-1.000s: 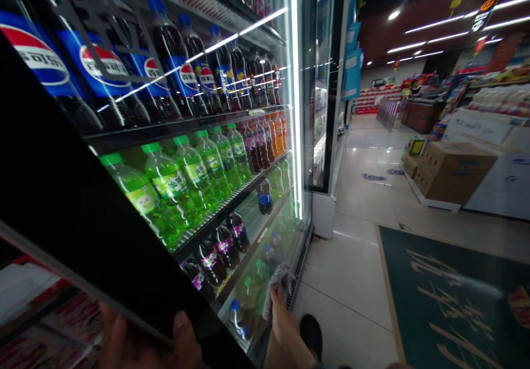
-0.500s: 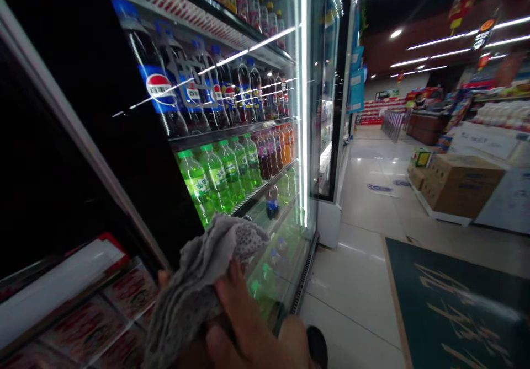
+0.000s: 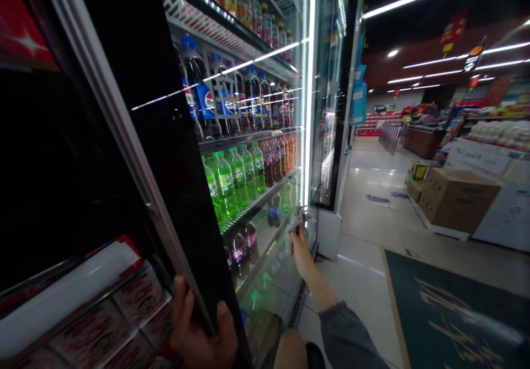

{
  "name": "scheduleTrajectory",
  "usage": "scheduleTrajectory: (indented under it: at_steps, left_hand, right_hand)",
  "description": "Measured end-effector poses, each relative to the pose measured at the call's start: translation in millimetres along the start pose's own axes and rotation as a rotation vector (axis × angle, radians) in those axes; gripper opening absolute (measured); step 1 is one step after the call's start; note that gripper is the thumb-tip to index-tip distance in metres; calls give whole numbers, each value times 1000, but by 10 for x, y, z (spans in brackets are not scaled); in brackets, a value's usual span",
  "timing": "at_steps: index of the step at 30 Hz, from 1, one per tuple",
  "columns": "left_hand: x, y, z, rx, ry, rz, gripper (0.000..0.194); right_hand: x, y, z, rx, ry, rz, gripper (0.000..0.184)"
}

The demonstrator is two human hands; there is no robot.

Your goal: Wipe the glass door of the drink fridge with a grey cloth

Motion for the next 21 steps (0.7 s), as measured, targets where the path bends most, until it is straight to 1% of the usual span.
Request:
scheduleTrajectory:
  at_steps: [1,3,5,7,8,10,11,13,14,15,16,17,18,19,20,21]
  left_hand:
    - [-1,-26,19,-50,13,-8,84]
    - [-2,-61,38,-66,38,-12,85]
    - [3,-52,30,-50,38,-5,83]
    - [10,-4,0,-37,10,-10,81]
    - [13,25,-18,-29,-8,-13,81]
    - [15,73,-46,-14,-29,-17,81]
    - [14,88,-54,-6,-33,-17,80]
    - [6,108,-57,12,-44,-11,74]
    - [1,118,-57,25,-50,0,70]
    - [-3,134,-62,43,-55,10,65]
    - [-5,158,-74,66,-59,28,58]
    - [-2,190,-95,100,-67,57,50]
    - [3,229,-126,152,-88,65,40]
    - [11,272,-168,224,-121,31,32]
    - [21,316,-218,305,-163,-46,32]
    - [33,359,-273,388,-206,-148,38]
  right_hand:
    - [86,13,133,-65,-23,26,78]
    - [238,111,342,-188,-71,51,57]
    - [354,194,413,-273,-103,43,38]
    - [416,146,298,-301,-119,26,29]
    - [417,62,169,-292,-122,18,25]
    - [336,-174,-202,-225,-123,-1,21]
    - [250,-288,-426,-176,-121,-24,26]
    - [-5,-396,-901,-49,-111,-94,48]
    - [-163,-357,-1131,19,-100,-144,58]
    - [-331,-245,-1343,83,-82,-204,67]
    - [-501,-65,-1533,170,-36,-288,73]
    - [-670,172,-1700,335,155,-459,75]
    - [-821,443,-1832,495,359,-613,72]
    - [-944,718,-1930,639,533,-738,66]
    - [-1039,972,-1997,782,673,-884,65]
    - [-1102,1179,-2041,890,763,-1011,65]
Point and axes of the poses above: each hand's wrist, its own y-axis away from the middle knuckle, its own x-axis out of the back of the hand, z = x × y, the point moved 1 cm from there along -y, towards the middle knuckle, and after that the axes turned 10 degrees about -z, right-handed, at the moved point
